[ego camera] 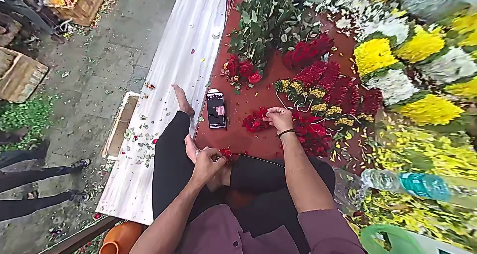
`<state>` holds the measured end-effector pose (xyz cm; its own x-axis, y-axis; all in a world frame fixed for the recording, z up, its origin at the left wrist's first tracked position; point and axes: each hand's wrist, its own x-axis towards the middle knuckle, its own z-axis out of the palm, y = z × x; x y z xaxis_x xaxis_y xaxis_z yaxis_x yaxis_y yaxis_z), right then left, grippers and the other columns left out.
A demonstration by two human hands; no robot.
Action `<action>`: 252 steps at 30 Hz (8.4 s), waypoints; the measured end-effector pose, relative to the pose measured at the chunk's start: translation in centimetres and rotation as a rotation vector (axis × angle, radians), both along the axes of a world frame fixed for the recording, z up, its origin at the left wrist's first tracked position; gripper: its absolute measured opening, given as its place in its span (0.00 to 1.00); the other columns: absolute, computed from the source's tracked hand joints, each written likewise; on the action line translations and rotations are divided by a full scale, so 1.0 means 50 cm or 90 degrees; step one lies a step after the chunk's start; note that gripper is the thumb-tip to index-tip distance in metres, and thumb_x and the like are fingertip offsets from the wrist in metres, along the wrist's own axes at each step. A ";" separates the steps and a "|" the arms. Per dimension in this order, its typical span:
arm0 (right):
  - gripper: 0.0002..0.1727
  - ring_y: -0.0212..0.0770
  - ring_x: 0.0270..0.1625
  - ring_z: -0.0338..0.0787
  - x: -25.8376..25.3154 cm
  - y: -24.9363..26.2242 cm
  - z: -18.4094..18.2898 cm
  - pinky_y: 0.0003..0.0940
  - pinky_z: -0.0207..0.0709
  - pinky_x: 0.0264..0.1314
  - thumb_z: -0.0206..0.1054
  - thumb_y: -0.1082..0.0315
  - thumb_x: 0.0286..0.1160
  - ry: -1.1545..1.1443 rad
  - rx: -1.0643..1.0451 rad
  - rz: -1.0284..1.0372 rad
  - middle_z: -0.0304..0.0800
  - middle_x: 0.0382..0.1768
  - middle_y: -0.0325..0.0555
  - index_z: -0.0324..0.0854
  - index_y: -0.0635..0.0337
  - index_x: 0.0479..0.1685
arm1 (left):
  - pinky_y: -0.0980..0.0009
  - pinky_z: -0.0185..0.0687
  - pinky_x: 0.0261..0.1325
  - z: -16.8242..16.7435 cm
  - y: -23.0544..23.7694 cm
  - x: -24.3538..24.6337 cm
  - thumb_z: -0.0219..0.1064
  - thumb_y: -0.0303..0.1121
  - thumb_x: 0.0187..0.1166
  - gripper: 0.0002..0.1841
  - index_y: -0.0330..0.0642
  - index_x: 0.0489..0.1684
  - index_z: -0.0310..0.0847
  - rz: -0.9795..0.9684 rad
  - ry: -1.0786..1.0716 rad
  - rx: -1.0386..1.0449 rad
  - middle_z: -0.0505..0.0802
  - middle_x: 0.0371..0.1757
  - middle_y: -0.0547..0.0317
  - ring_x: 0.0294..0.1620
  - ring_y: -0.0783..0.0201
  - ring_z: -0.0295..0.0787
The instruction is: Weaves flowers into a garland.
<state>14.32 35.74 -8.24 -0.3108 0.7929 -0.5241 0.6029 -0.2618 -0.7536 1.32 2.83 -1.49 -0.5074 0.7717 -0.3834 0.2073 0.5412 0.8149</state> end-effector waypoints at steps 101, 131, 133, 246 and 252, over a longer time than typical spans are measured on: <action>0.10 0.20 0.43 0.91 0.079 -0.393 0.242 0.23 0.85 0.53 0.69 0.66 0.80 0.422 -0.094 0.491 0.97 0.38 0.34 0.95 0.60 0.40 | 0.55 0.89 0.43 0.162 0.052 -0.018 0.74 0.44 0.75 0.10 0.48 0.32 0.94 0.035 0.028 -0.126 0.94 0.27 0.64 0.29 0.67 0.91; 0.14 0.53 0.41 0.94 -0.018 0.008 -0.052 0.56 0.88 0.49 0.76 0.69 0.65 -0.058 0.130 -0.035 0.94 0.41 0.57 0.88 0.66 0.47 | 0.68 0.85 0.36 0.136 -0.051 -0.021 0.75 0.37 0.71 0.06 0.46 0.29 0.93 -0.029 -0.223 -0.091 0.93 0.28 0.66 0.28 0.72 0.87; 0.15 0.49 0.36 0.95 -0.007 0.013 -0.028 0.48 0.90 0.40 0.74 0.69 0.69 -0.024 0.083 -0.056 0.94 0.40 0.55 0.85 0.65 0.53 | 0.68 0.85 0.37 0.133 -0.046 -0.020 0.75 0.37 0.71 0.06 0.46 0.28 0.93 -0.036 -0.224 -0.083 0.94 0.28 0.67 0.29 0.72 0.88; 0.11 0.29 0.26 0.83 0.082 -0.262 0.243 0.26 0.76 0.29 0.66 0.64 0.83 0.201 -0.169 0.304 0.93 0.30 0.40 0.93 0.60 0.47 | 0.65 0.85 0.43 0.195 -0.019 -0.052 0.77 0.39 0.69 0.08 0.46 0.29 0.93 -0.095 -0.163 -0.107 0.93 0.30 0.66 0.33 0.72 0.88; 0.10 0.58 0.49 0.93 -0.029 -0.065 0.053 0.68 0.81 0.54 0.74 0.63 0.70 -0.192 0.130 0.147 0.96 0.44 0.56 0.95 0.57 0.43 | 0.70 0.83 0.36 0.197 -0.034 -0.043 0.76 0.37 0.71 0.07 0.45 0.29 0.93 -0.065 -0.181 -0.076 0.92 0.27 0.68 0.28 0.74 0.86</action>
<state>12.85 32.47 -5.59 -0.3489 0.8174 -0.4584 0.8294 0.0417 -0.5570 -0.84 1.13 8.36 -0.2895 0.7539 -0.5898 0.0387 0.6249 0.7797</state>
